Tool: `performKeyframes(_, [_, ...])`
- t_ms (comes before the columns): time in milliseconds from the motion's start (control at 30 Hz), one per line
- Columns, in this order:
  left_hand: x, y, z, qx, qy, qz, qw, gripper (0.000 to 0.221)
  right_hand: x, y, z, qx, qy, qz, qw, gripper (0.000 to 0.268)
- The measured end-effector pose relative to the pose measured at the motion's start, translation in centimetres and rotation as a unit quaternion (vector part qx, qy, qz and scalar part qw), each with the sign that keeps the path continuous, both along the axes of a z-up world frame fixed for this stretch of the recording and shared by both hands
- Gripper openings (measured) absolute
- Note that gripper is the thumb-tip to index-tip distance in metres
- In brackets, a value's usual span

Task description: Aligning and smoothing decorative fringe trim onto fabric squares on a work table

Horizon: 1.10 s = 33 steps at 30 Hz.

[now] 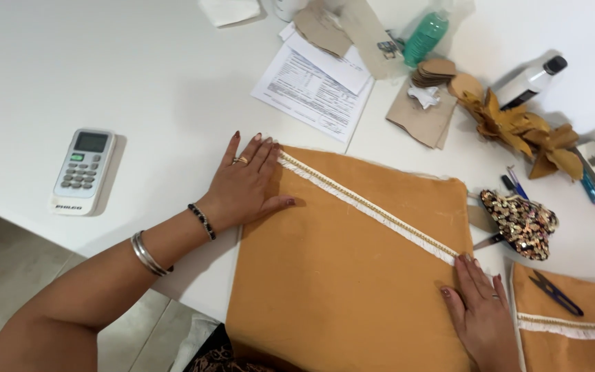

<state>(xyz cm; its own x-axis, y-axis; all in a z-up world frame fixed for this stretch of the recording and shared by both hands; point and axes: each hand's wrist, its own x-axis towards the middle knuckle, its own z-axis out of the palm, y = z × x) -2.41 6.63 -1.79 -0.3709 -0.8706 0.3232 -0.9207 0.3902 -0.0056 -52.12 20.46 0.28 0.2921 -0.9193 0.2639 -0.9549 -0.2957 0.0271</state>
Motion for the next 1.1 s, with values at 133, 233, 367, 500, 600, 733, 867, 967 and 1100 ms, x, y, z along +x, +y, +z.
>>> performKeyframes(133, [-0.1,-0.4,0.4,0.047,-0.003,0.016,0.999,0.119,-1.4,-0.4,-0.4,0.067,-0.012,-0.024,0.997,0.066])
performKeyframes(233, [0.6,-1.6,1.1,0.036,0.035,0.010,0.999,0.111,-2.9,-1.7,-0.1,0.050,0.007,0.000,0.999,0.065])
performKeyframes(367, [3.0,-5.3,4.4,0.106,0.191,0.015,0.976,0.032,1.4,-3.9,5.5,-0.069,-0.051,0.057,0.995,0.032])
performKeyframes(500, [4.1,-8.7,6.0,0.202,0.248,0.087,0.944,0.016,11.5,-6.9,10.6,-0.053,-0.061,0.143,0.986,0.025])
performKeyframes(600, [3.4,-8.6,5.9,0.226,0.249,0.069,0.939,0.012,19.3,-9.2,11.3,-0.009,-0.151,0.217,0.965,0.022])
performKeyframes(733, [2.6,-10.1,-0.4,0.180,0.196,0.041,0.963,0.020,28.1,-11.9,11.2,0.141,-0.286,0.070,0.945,0.037])
performKeyframes(867, [3.4,-9.3,1.0,0.179,0.200,0.019,0.963,0.014,30.8,-17.3,4.4,0.242,-0.544,0.067,0.801,0.018])
performKeyframes(967, [3.5,-9.1,0.9,0.183,0.197,0.013,0.963,0.014,31.0,-20.0,0.0,0.224,-0.605,0.049,0.763,0.016])
performKeyframes(1100, [3.2,-8.6,1.1,0.187,0.190,0.003,0.964,0.016,31.3,-18.9,-0.2,0.156,-0.534,0.058,0.829,0.012])
